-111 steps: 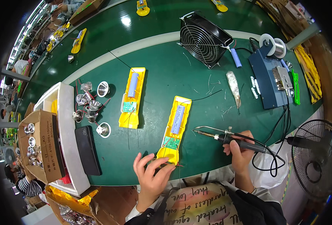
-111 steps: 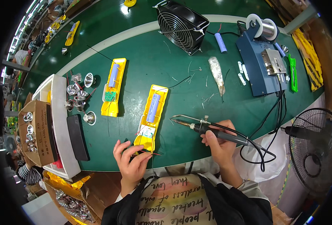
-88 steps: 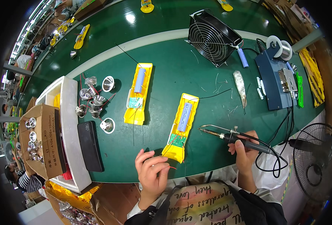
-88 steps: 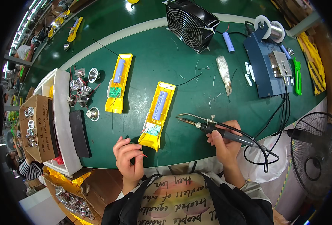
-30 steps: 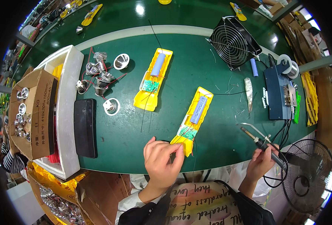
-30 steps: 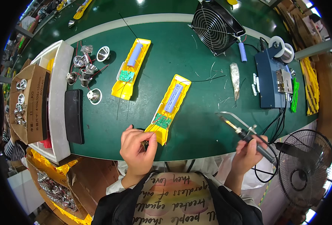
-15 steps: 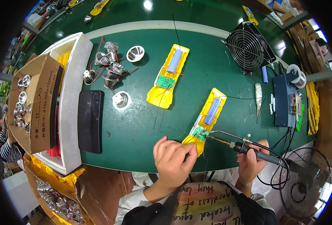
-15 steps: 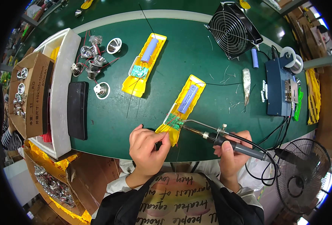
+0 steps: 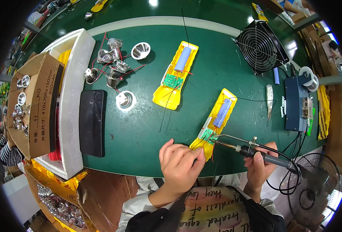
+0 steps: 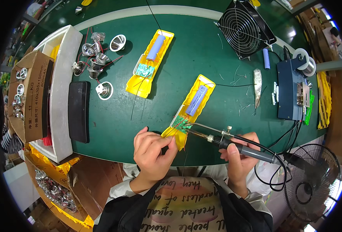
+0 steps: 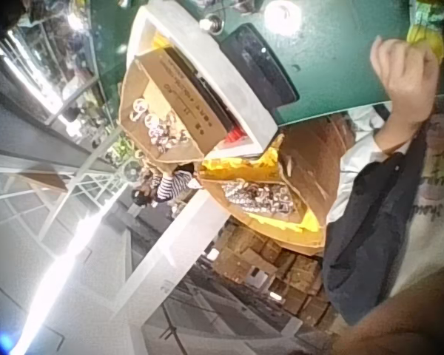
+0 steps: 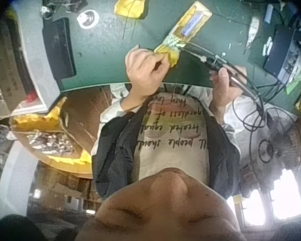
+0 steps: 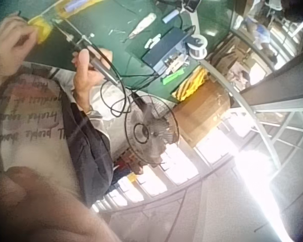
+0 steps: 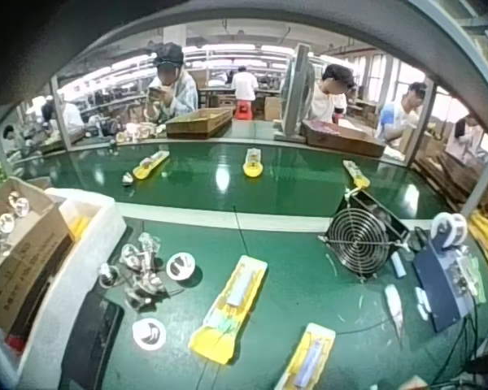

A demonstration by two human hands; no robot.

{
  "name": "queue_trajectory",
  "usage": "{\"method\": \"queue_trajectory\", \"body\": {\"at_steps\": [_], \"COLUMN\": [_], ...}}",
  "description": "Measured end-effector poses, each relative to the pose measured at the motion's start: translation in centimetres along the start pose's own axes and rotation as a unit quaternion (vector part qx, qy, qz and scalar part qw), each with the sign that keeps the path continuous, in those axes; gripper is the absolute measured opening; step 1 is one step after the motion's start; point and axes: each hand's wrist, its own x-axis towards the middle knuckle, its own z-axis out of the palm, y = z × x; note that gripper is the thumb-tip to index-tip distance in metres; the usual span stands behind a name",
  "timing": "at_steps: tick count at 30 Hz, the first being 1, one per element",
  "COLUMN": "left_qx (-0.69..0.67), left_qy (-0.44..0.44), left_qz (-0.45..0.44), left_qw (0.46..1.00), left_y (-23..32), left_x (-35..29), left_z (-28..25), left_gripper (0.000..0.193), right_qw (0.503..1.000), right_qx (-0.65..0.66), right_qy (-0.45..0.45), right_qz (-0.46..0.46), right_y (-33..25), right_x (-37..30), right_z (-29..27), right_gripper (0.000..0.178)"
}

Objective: The person takes flashlight assemblies from a conveyor belt, solders wires to their circuit boards using a soldering iron, and places the assembled flashlights back onto the conveyor belt.

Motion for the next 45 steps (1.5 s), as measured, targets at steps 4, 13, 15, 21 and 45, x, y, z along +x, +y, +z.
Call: {"method": "queue_trajectory", "body": {"at_steps": [4, 13, 15, 21, 45], "left_qx": [0.006, 0.002, 0.005, 0.014, 0.04], "left_qy": [-0.001, 0.0, 0.001, -0.008, -0.08], "left_qz": [0.001, 0.0, 0.0, -0.001, -0.064], "left_qw": [1.0, 1.0, 1.0, 1.0, 0.994], "left_y": [0.1, 0.1, 0.0, -0.1, 2.7], "left_x": [0.1, -0.1, -0.1, -0.1, 2.1], "left_z": [-0.1, 0.0, -0.1, 0.1, -1.1], "left_gripper": [0.015, 0.014, 0.014, 0.013, 0.037], "right_qw": [1.0, 1.0, 1.0, 0.998, 0.986], "right_qx": [-0.001, -0.002, -0.008, 0.024, 0.137], "right_qy": [-0.008, -0.003, -0.011, 0.0, 0.065], "right_qz": [-0.003, -0.007, -0.005, -0.051, -0.072], "right_y": [-0.1, 0.0, 0.1, 0.3, 2.7], "right_x": [0.0, -0.2, -0.2, 0.4, 0.4], "right_z": [0.2, 0.0, 0.1, -0.6, -5.2], "right_gripper": [0.022, 0.023, 0.024, 0.025, 0.011]}}
